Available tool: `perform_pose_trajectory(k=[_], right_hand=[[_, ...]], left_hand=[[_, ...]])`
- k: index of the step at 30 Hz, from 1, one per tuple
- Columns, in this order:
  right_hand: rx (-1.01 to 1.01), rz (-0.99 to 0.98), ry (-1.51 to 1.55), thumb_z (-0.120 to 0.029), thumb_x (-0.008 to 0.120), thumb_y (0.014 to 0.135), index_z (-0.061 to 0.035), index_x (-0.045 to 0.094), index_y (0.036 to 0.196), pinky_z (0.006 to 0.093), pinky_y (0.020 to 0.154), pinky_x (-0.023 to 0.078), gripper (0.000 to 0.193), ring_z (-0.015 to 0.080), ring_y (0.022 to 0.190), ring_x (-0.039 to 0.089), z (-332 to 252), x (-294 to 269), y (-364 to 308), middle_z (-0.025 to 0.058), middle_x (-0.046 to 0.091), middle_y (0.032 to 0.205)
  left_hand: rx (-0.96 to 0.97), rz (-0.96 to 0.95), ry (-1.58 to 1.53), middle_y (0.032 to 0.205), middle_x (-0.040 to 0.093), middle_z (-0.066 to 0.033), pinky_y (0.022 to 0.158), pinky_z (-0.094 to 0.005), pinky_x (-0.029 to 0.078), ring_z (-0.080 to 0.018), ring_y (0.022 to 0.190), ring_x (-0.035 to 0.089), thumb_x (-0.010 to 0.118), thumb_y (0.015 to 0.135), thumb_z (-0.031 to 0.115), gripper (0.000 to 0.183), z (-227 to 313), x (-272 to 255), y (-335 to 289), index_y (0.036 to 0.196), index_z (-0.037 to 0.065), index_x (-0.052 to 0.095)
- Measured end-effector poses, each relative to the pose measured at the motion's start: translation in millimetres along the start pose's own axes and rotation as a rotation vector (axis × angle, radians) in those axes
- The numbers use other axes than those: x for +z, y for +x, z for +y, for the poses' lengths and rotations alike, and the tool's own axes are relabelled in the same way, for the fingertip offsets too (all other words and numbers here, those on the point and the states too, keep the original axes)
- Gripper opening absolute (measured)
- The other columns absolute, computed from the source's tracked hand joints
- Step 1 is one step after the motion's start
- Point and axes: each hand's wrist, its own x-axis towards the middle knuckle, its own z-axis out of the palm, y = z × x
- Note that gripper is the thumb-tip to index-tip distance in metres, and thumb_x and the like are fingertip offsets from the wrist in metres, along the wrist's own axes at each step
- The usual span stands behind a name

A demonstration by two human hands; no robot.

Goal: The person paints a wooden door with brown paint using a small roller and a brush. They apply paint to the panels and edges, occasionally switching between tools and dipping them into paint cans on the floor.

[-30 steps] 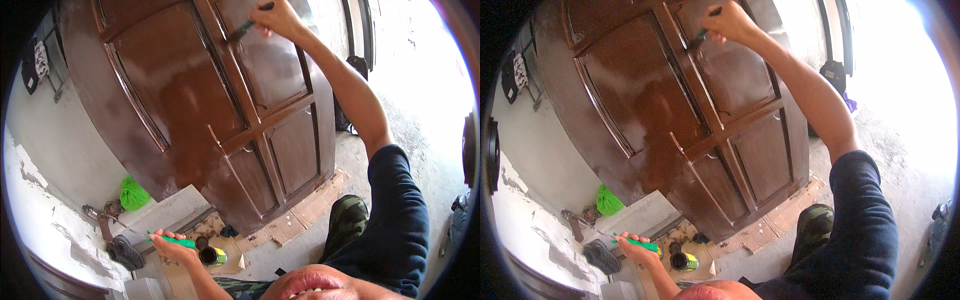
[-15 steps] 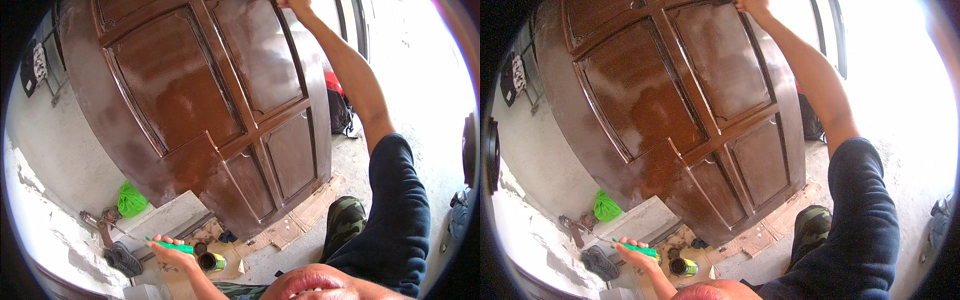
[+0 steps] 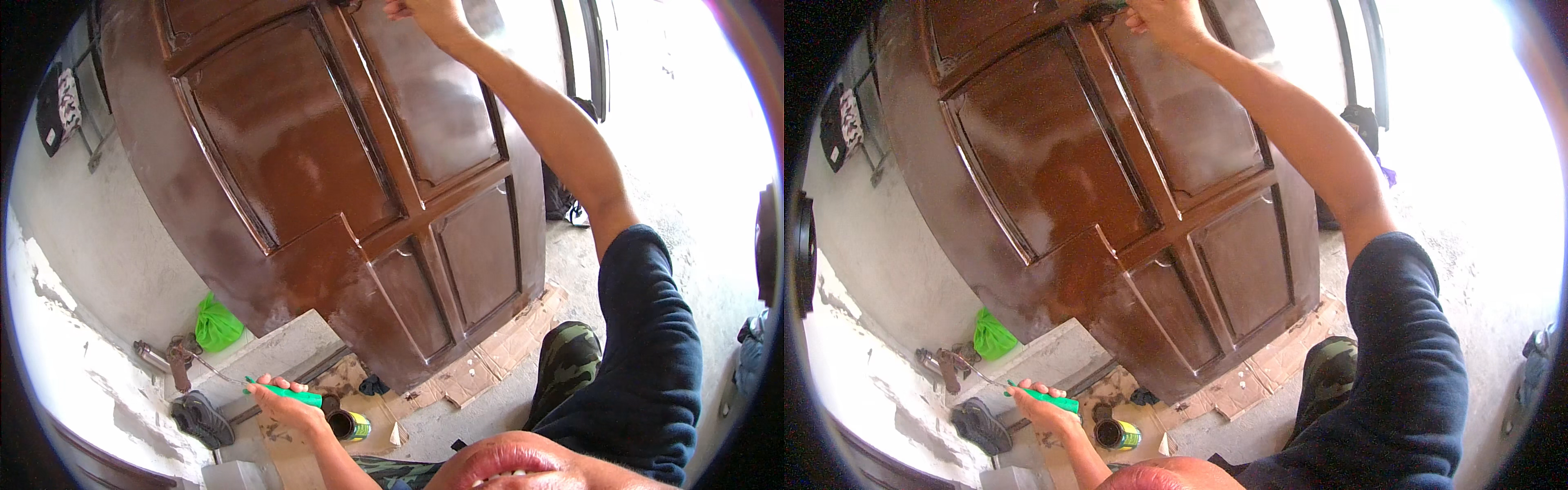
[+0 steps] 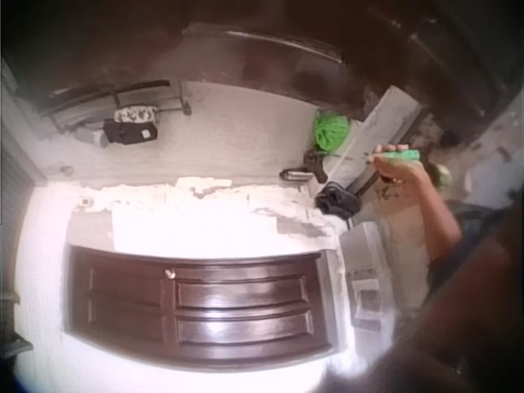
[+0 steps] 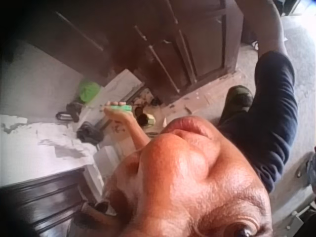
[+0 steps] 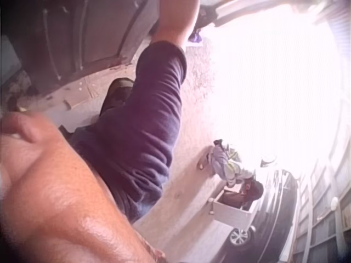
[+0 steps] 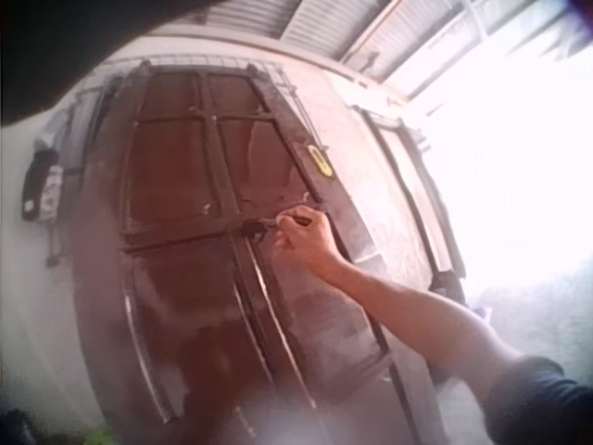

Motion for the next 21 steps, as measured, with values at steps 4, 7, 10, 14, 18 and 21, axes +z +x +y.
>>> perform_pose_trajectory(k=[4,7,10,14,18,21], right_hand=[[-0.091,-0.096,-0.012,-0.019,0.065,0.097,-0.0024,0.066,0.104,0.0272,0.062,0.057,0.018,0.013,0.069,0.067,10,-18,7,0.0027,0.066,0.082],[-0.056,-0.099,0.01,-0.019,0.065,0.097,-0.0028,0.067,0.104,0.0286,0.064,0.058,0.018,0.0134,0.07,0.067,16,-23,4,0.0033,0.067,0.082],[-0.049,-0.076,0.032,-0.019,0.066,0.096,-0.0028,0.067,0.104,0.0297,0.065,0.058,0.018,0.0136,0.07,0.067,18,-25,5,0.0038,0.066,0.081],[-0.175,-0.093,-0.233,-0.018,0.066,0.094,-0.0017,0.068,0.096,0.0293,0.062,0.056,0.017,0.0132,0.068,0.066,25,-49,21,0.0036,0.065,0.077],[-0.186,0.028,-0.291,-0.015,0.065,0.092,-0.0019,0.067,0.084,0.0287,0.056,0.051,0.016,0.0118,0.063,0.061,47,-101,51,0.0028,0.063,0.071],[-0.275,0.105,-0.367,-0.012,0.063,0.089,-0.0018,0.066,0.08,0.031,0.054,0.048,0.013,0.0123,0.062,0.059,69,-136,66,0.0033,0.061,0.067]], left_hand=[[-0.01,-0.001,0.0,0.077,0.046,-0.0026,0.047,-0.0261,0.04,-0.0122,0.055,0.044,0.043,0.1,0.066,0.06,0,-2,4,0.106,0.007,0.05],[-0.005,-0.005,-0.015,0.077,0.046,-0.0027,0.047,-0.0262,0.039,-0.0124,0.054,0.044,0.043,0.1,0.066,0.061,1,-3,3,0.106,0.006,0.05],[-0.001,0.003,0.007,0.076,0.046,-0.0028,0.047,-0.0263,0.039,-0.0125,0.054,0.044,0.042,0.101,0.066,0.06,1,-2,1,0.106,0.006,0.05],[0.006,-0.002,-0.029,0.076,0.046,-0.0029,0.047,-0.0268,0.039,-0.0127,0.054,0.045,0.043,0.101,0.065,0.06,2,-2,0,0.106,0.006,0.05],[0.021,0.01,0.006,0.076,0.046,-0.0029,0.046,-0.0269,0.038,-0.0128,0.053,0.044,0.044,0.101,0.065,0.061,2,-5,2,0.107,0.004,0.05],[0.047,0.019,0.011,0.076,0.046,-0.0031,0.046,-0.0267,0.038,-0.0129,0.053,0.043,0.045,0.101,0.065,0.063,3,-6,2,0.108,0.002,0.051]])
